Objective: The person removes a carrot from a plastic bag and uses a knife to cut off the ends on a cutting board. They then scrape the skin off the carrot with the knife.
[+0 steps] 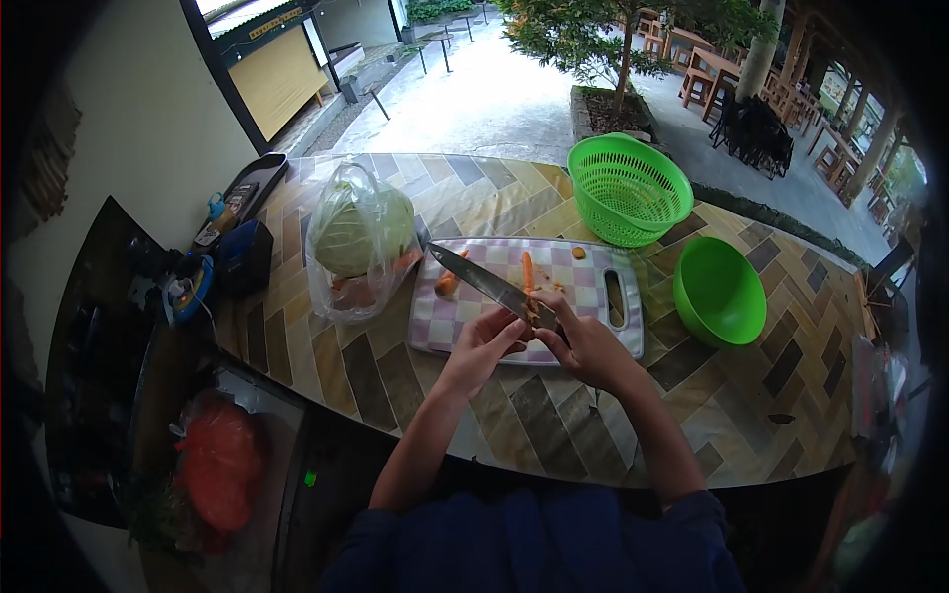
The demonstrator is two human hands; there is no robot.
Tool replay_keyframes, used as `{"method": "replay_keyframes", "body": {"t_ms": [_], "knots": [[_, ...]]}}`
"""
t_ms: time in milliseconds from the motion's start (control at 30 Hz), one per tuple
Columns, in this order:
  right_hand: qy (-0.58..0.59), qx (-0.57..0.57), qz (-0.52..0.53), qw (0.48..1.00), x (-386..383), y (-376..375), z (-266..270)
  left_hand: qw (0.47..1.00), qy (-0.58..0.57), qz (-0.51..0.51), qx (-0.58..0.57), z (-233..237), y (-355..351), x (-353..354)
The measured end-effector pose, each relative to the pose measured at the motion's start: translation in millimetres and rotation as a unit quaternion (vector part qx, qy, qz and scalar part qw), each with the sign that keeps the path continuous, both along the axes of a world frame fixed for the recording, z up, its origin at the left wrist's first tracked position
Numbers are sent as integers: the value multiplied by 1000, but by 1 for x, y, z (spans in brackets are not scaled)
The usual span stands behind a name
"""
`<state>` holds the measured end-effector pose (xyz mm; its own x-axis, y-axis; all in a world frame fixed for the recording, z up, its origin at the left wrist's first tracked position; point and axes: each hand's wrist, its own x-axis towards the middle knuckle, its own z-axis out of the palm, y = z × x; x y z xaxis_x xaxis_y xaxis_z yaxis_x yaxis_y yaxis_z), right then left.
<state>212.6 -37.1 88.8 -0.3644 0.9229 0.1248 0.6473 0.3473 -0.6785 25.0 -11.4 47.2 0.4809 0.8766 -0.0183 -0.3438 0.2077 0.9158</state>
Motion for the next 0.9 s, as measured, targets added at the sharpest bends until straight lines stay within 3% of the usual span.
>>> {"method": "replay_keyframes", "body": {"t_ms": [100, 200, 300, 900], "knots": [[-9, -31, -1, 999, 1, 3, 1, 1000, 2, -6, 8, -5, 1, -1], [63, -6, 19, 998, 2, 5, -9, 1000, 2, -7, 1, -5, 1, -2], [44, -62, 18, 997, 3, 3, -1, 1000, 0, -1, 0, -3, -1, -3], [34, -65, 2, 997, 5, 3, 1, 999, 8, -17, 26, -4, -1, -3]]}}
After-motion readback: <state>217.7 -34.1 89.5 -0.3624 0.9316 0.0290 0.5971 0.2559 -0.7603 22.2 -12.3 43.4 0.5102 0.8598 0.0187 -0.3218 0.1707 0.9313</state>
